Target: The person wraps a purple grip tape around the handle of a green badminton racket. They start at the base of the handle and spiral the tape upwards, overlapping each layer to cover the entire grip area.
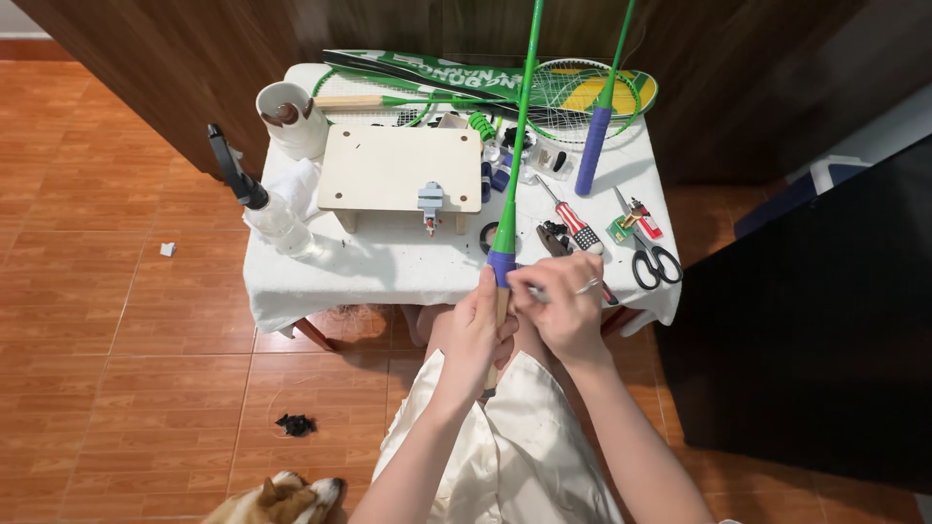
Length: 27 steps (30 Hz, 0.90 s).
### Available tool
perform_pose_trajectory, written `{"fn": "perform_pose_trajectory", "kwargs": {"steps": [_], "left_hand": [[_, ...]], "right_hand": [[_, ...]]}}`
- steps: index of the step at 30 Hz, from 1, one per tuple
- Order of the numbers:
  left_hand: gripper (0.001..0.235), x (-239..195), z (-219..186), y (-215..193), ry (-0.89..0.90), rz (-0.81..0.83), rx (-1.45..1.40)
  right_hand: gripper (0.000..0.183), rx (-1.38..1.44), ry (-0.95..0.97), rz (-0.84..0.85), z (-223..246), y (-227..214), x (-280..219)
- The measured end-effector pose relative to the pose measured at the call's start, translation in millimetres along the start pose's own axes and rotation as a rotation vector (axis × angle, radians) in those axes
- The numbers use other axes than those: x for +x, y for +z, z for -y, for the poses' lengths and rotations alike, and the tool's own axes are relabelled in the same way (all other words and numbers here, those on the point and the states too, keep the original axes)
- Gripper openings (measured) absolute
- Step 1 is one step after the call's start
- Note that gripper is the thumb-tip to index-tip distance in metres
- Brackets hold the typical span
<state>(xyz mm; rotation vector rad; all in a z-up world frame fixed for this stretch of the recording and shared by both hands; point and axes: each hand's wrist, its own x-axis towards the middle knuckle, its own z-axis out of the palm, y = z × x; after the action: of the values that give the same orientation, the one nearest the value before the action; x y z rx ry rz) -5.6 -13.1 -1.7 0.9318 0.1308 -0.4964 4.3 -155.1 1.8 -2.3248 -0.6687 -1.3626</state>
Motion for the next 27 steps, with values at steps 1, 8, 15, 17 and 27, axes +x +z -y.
{"fn": "perform_pose_trajectory", "kwargs": {"steps": [1, 8, 15, 17, 27], "left_hand": [[0.049, -1, 1, -2, 0.004, -0.001, 0.000], [0.055, -12, -3, -11, 0.058, -0.062, 0.088], [0.056, -19, 1, -16, 0.060, -0.119, 0.082], [0.055, -20, 4, -18, 0.070, -0.118, 0.075], [0.055, -19, 6, -18, 0.112, -0.056, 0.135]], "right_hand": [[0.016, 0.003, -0.003, -0.002, -7, 2, -6], [0.005, 0.022, 0.495, 0.026, -78, 26, -20], [0.021, 0.228, 0.646, 0.379, -126, 56, -36], [0.018, 0.240, 0.720, 0.410, -131, 56, -37], [0.020, 0.737, 0.924, 0.476, -60, 6, 0]]}}
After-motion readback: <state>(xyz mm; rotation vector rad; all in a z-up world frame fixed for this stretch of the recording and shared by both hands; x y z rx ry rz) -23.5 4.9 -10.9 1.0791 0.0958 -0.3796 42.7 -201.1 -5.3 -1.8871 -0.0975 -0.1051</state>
